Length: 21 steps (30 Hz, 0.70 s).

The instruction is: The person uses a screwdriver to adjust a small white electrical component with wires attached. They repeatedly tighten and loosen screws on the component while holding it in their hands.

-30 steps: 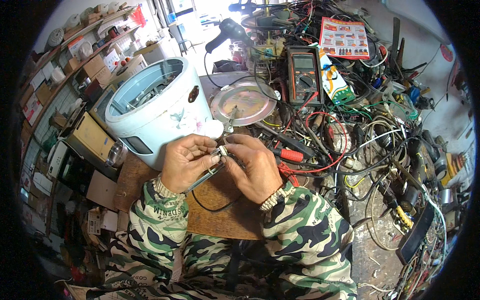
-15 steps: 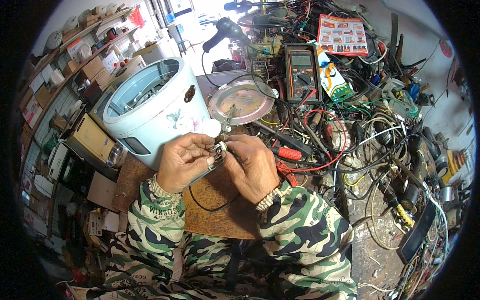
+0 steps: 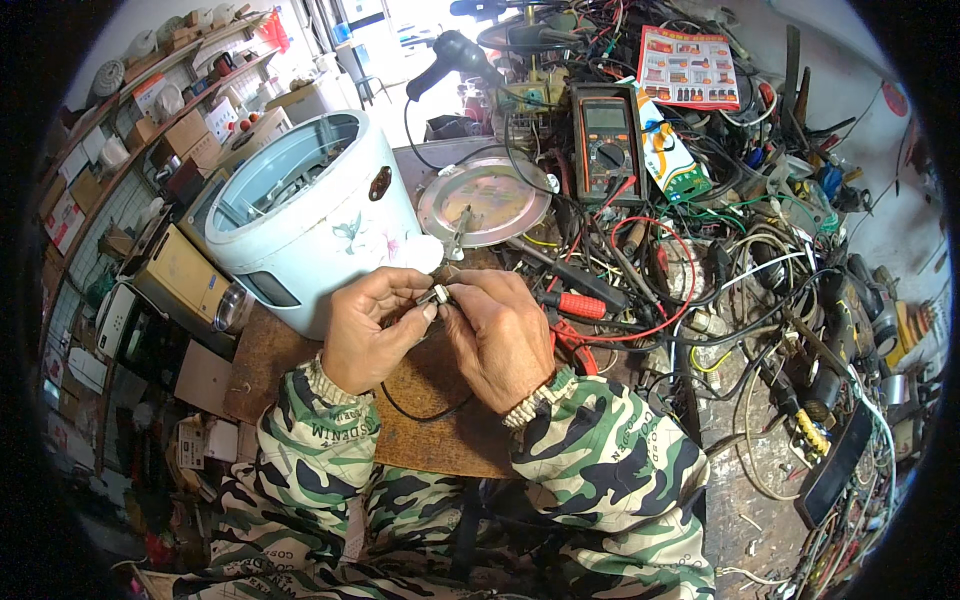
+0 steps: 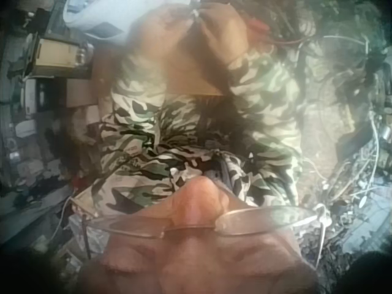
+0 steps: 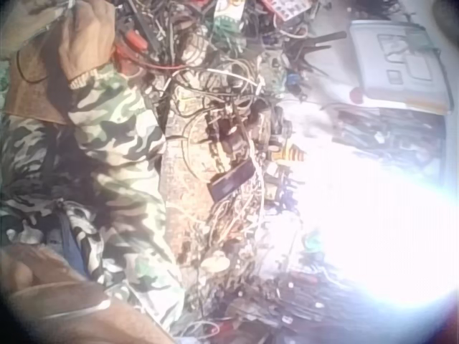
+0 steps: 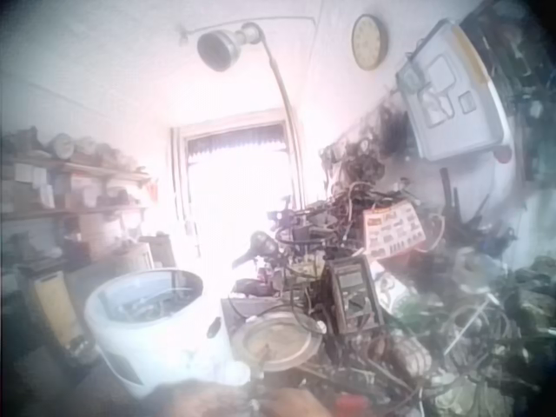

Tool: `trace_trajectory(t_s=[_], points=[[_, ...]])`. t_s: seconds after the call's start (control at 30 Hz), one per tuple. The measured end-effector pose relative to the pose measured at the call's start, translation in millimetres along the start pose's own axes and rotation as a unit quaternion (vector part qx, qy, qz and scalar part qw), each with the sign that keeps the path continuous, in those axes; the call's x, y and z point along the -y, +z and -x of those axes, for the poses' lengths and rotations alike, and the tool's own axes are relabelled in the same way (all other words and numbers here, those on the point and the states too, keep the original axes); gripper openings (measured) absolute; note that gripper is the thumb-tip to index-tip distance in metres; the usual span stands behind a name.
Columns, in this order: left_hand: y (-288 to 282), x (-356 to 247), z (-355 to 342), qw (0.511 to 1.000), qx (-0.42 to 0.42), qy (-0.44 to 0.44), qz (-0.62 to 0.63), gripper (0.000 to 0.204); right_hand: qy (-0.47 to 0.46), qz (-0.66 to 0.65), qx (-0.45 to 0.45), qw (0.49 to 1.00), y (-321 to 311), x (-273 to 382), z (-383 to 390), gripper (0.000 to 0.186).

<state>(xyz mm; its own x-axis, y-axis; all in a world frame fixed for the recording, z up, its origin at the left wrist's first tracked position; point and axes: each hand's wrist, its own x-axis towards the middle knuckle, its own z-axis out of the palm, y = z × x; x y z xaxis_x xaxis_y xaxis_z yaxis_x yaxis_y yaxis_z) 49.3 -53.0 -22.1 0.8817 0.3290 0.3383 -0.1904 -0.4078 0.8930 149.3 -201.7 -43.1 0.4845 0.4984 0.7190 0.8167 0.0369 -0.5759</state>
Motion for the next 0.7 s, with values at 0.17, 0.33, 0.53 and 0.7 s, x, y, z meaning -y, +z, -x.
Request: trace_trajectory(t_s=[0.17, 0.33, 0.53, 0.7], points=[[5.8, 3.7, 0.4, 0.996, -0.052, 0.07, -0.023, 0.028, 0.005, -0.004, 0.011, 1.0, 0.5, 2.5, -1.2, 0.02], [8.0, -1.9, -3.3, 0.999, -0.028, 0.032, 0.023, 0.028, 0.004, 0.001, 0.008, 1.0, -2.0, -0.5, 0.5, 0.02], [0.0, -2.0, -2.7, 0.999, -0.009, -0.012, 0.051, 0.028, 0.01, -0.005, 0.011, 1.0, 1.0, 0.3, 0.3, 0.02], [5.0, -1.9, -0.7, 0.999, -0.03, 0.027, 0.017, 0.027, 0.008, -0.005, 0.013, 1.0, 0.5, 1.2, 0.3, 0.02]])
